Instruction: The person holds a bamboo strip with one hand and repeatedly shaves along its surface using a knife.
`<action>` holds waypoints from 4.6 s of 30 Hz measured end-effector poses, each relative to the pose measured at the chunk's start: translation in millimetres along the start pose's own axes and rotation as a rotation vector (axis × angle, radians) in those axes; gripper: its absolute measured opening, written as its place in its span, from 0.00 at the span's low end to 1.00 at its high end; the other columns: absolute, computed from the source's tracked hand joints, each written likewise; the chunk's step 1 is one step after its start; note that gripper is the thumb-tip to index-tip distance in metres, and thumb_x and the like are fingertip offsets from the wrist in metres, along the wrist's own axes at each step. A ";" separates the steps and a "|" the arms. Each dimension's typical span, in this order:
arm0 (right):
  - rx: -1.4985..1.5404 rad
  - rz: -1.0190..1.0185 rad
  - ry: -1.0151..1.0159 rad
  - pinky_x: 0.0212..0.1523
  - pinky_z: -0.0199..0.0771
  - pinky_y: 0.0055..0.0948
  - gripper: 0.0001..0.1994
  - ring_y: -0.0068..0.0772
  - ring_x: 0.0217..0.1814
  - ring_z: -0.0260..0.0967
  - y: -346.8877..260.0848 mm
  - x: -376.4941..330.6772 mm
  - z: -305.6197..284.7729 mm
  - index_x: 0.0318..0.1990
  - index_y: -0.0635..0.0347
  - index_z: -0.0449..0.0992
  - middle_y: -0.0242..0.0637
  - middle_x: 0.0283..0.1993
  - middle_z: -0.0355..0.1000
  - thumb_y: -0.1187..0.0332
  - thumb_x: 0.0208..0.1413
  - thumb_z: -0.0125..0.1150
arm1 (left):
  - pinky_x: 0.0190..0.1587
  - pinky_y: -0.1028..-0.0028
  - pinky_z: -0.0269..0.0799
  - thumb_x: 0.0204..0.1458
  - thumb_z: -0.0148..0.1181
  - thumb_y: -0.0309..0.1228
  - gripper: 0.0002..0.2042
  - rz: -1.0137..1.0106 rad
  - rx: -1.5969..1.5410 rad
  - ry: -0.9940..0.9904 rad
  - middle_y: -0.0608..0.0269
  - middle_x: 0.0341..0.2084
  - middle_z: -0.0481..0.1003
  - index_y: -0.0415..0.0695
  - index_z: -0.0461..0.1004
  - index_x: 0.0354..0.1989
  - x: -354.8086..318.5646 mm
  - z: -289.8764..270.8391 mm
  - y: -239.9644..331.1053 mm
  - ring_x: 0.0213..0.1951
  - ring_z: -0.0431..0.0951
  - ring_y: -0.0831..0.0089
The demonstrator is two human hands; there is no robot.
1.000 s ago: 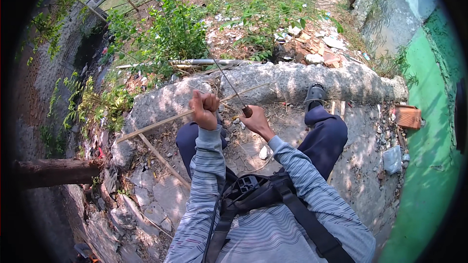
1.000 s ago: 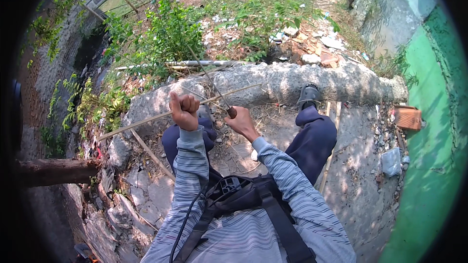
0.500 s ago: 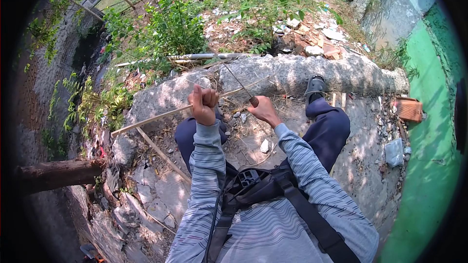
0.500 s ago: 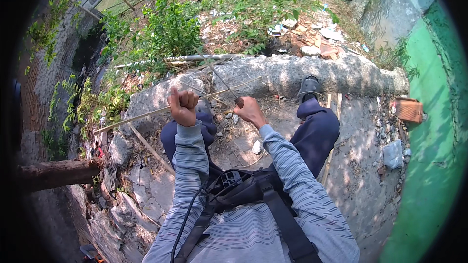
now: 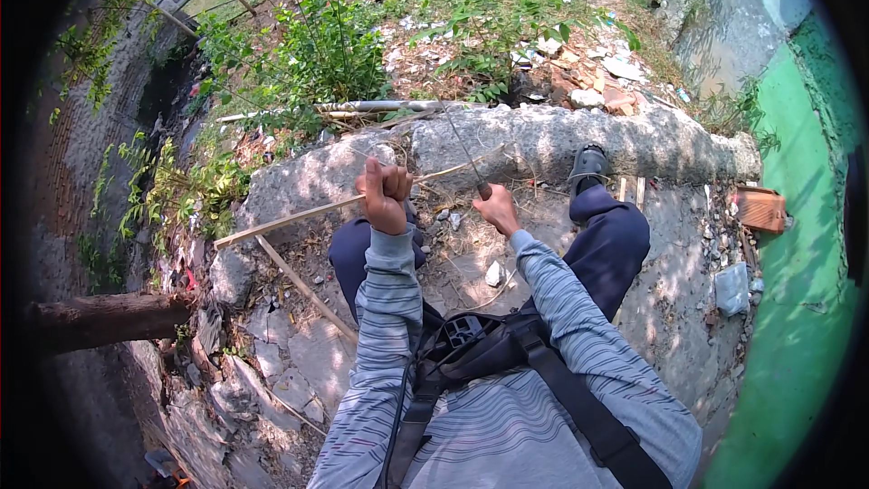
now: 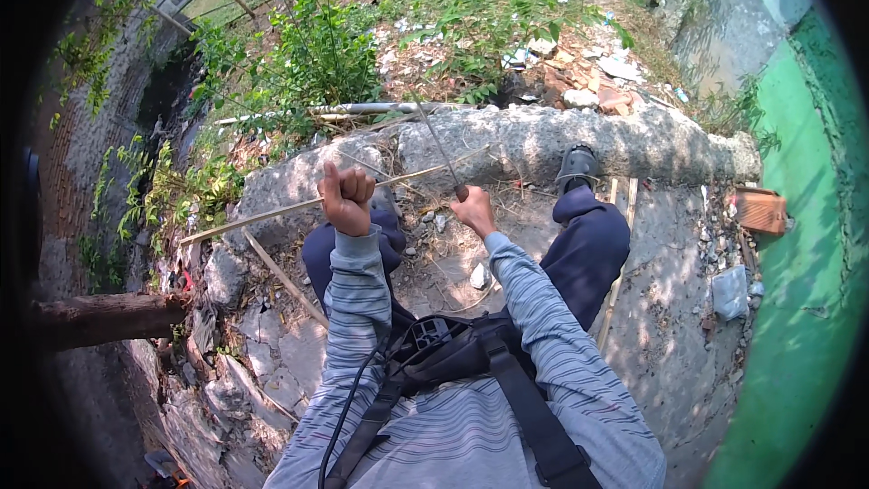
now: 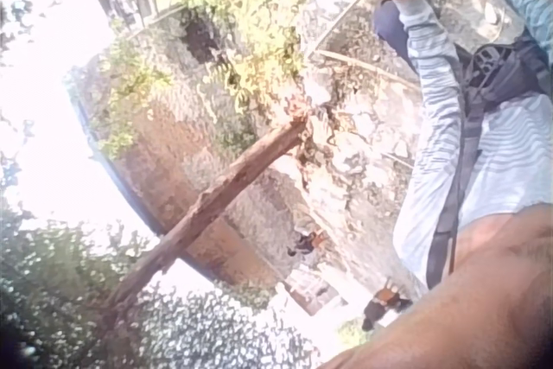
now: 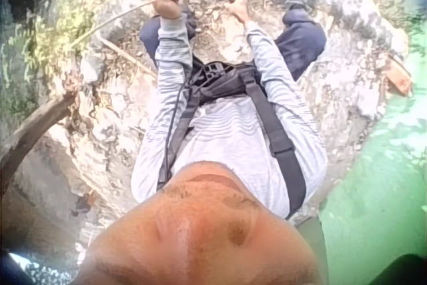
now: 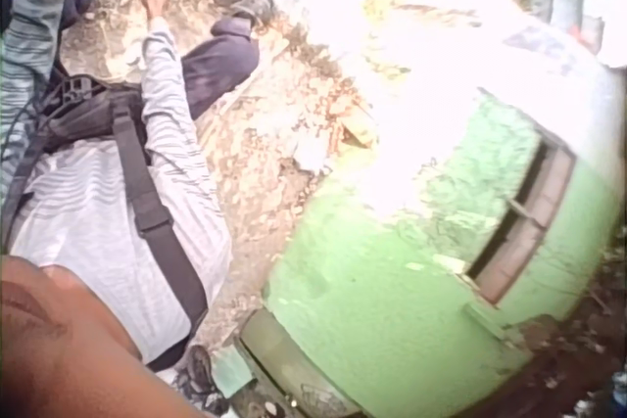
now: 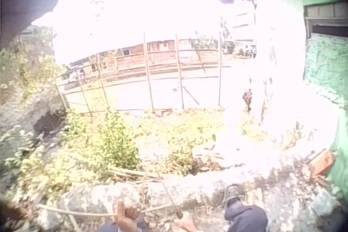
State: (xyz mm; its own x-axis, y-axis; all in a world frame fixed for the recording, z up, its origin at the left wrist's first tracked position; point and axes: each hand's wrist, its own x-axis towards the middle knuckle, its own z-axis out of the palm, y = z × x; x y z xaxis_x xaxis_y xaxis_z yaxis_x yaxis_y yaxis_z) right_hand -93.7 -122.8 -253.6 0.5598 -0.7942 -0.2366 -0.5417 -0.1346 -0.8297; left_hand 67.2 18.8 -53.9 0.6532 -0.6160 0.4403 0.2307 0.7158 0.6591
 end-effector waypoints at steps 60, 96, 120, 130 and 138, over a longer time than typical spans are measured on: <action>0.475 -0.257 -0.269 0.17 0.58 0.23 0.31 0.19 0.15 0.58 -87.7 -56.3 -17.1 0.26 0.58 0.67 0.26 0.18 0.63 0.38 0.68 0.44 | 0.20 0.69 0.34 0.68 0.33 0.62 0.33 -0.075 0.269 0.134 0.76 0.11 0.41 0.52 0.45 0.14 59.8 17.7 -0.1 0.15 0.38 0.80; 0.284 -0.252 -0.147 0.32 0.62 0.26 0.17 0.19 0.29 0.58 -52.4 -49.2 -4.6 0.30 0.60 0.72 0.25 0.24 0.64 0.56 0.56 0.70 | 0.20 0.71 0.36 0.70 0.36 0.57 0.32 -0.141 0.247 0.022 0.74 0.13 0.44 0.49 0.47 0.16 60.4 21.4 5.8 0.16 0.42 0.80; 0.338 0.166 0.005 0.29 0.65 0.34 0.13 0.25 0.24 0.63 18.5 -14.6 -2.3 0.24 0.64 0.72 0.33 0.20 0.68 0.63 0.50 0.64 | 0.20 0.71 0.33 0.70 0.37 0.56 0.32 -0.283 0.288 -0.224 0.75 0.11 0.42 0.50 0.46 0.13 52.5 16.8 1.7 0.15 0.40 0.81; 0.123 -0.169 -0.020 0.30 0.67 0.32 0.15 0.25 0.25 0.65 -29.4 -38.2 -15.1 0.28 0.68 0.74 0.35 0.21 0.70 0.61 0.51 0.66 | 0.19 0.71 0.33 0.70 0.37 0.54 0.32 -0.279 0.337 -0.196 0.75 0.11 0.43 0.50 0.47 0.13 49.9 9.8 13.9 0.14 0.41 0.81; 0.379 0.235 -0.046 0.17 0.61 0.28 0.12 0.20 0.15 0.61 38.5 -2.8 -3.8 0.22 0.59 0.68 0.27 0.17 0.66 0.68 0.53 0.63 | 0.19 0.72 0.33 0.70 0.37 0.54 0.32 -0.328 0.320 -0.279 0.75 0.10 0.44 0.50 0.46 0.13 49.4 13.6 9.2 0.14 0.42 0.81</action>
State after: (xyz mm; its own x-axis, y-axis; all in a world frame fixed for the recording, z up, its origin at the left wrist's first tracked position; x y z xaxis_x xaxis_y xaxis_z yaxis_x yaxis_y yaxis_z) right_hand -118.5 -127.9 -282.9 0.4809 -0.7489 -0.4560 -0.3941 0.2800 -0.8754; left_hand 91.7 -9.6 -17.8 0.3574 -0.8856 0.2967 0.1309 0.3620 0.9229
